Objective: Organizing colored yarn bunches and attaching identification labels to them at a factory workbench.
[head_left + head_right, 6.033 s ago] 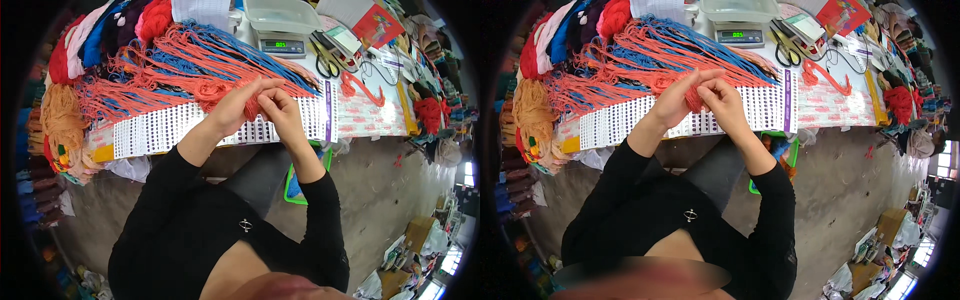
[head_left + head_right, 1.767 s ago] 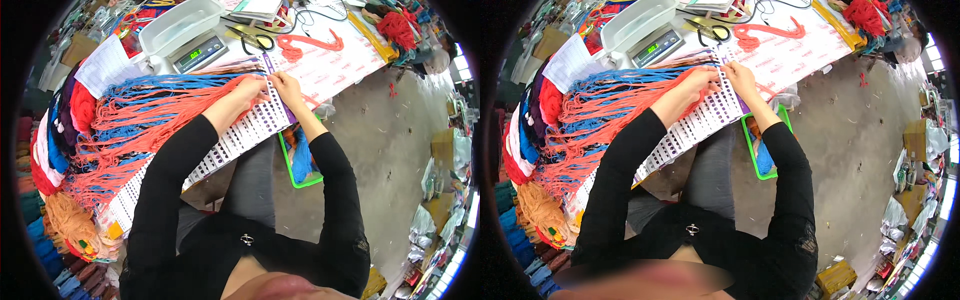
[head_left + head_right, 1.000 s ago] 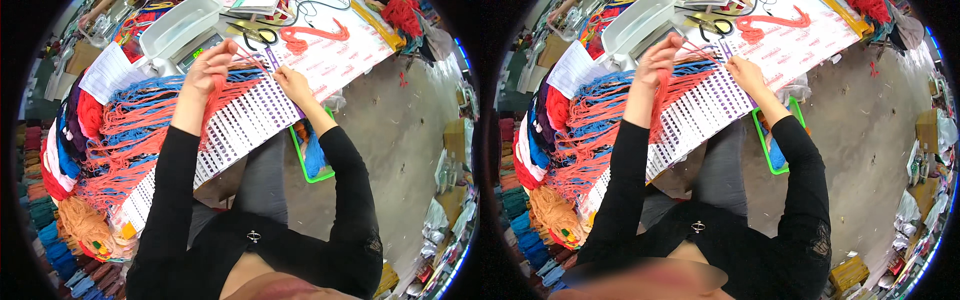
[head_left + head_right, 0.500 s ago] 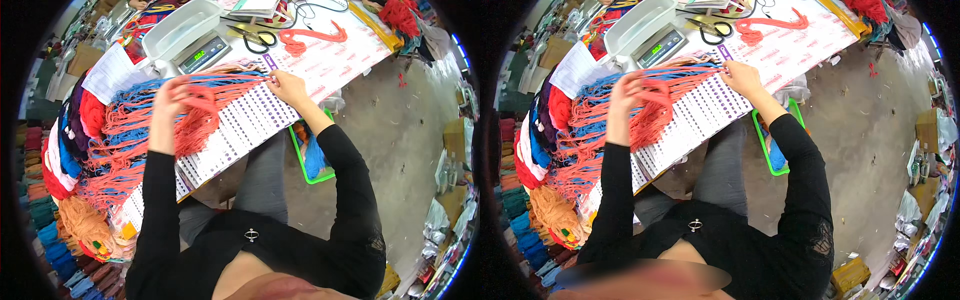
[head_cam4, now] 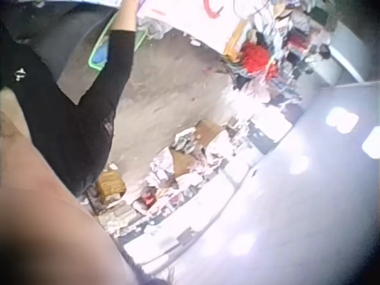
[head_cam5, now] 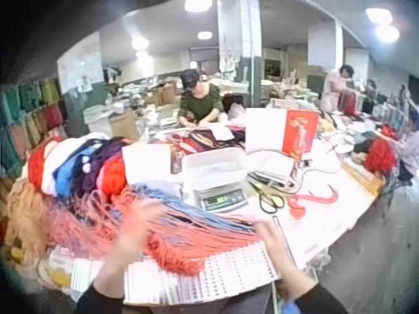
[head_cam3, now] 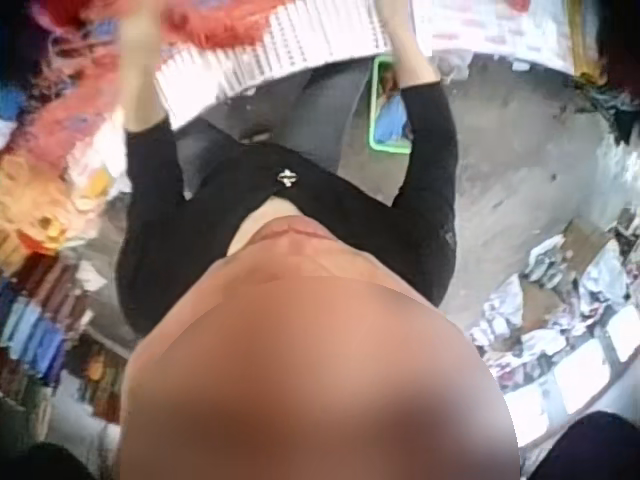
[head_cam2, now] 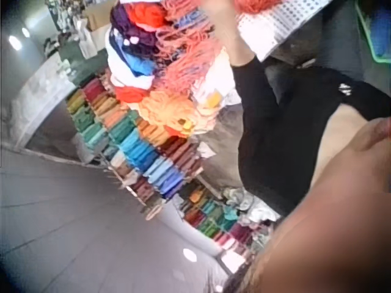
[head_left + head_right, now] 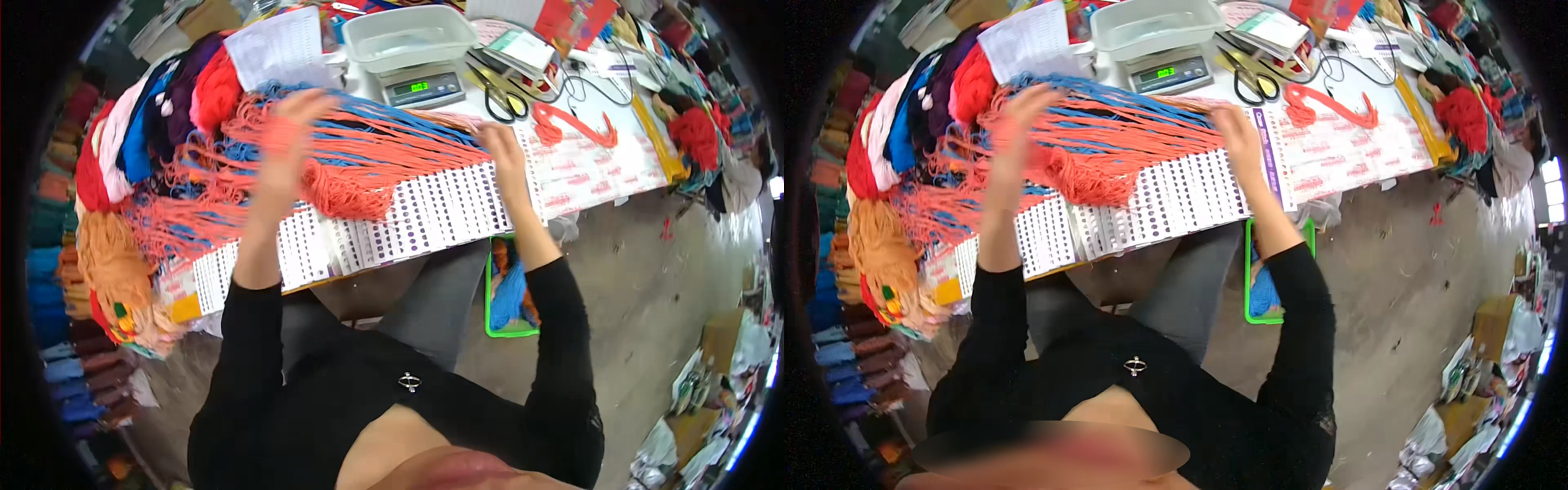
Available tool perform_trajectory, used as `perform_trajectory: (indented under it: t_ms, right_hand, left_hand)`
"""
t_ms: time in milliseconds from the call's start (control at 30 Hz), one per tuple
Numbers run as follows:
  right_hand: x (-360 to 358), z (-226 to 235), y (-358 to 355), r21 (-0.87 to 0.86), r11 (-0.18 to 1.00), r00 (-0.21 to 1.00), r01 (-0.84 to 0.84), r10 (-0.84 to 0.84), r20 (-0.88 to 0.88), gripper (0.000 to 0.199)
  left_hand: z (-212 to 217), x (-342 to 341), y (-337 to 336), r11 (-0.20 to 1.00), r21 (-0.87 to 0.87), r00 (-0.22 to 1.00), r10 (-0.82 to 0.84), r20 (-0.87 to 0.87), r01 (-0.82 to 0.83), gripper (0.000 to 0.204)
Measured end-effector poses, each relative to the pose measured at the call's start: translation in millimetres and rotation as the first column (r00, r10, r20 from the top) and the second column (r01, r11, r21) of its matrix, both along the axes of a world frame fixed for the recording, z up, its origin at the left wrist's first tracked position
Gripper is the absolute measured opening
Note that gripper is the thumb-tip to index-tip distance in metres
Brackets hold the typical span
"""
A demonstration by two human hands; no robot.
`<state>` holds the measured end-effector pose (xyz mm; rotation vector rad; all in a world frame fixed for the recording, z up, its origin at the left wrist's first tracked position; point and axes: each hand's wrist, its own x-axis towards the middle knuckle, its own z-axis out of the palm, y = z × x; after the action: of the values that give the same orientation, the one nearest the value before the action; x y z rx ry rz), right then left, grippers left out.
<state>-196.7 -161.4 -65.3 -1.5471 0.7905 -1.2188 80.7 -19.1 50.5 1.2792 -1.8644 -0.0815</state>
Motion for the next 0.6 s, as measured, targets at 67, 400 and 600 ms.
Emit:
perform_trajectory:
  t_ms: [67, 400, 600]
  right_hand:
    - [49.2, 41.6, 53.3, -0.124, 0.929, 0.919, -0.348, 0.364, 0.152, 0.035]
    - [-37.3, 174.6, 151.7, 0.324, 0.625, 0.703, -0.71, 0.66, 0.266, 0.014]
    - [-15.1, 188.1, 163.3, 0.244, 0.825, 0.798, -0.51, 0.56, -0.222, 0.015]
  left_hand:
    - [9.6, -58.0, 10.1, 0.995, 0.093, 0.997, -0.033, 0.071, 0.026, 0.036]
    - [44.8, 0.7, 59.1, 0.908, -0.069, 0.61, -0.333, -0.719, 0.414, 0.052]
    - [43.1, -81.5, 62.6, 0.014, 0.541, 0.537, -0.133, -0.833, 0.841, 0.03]
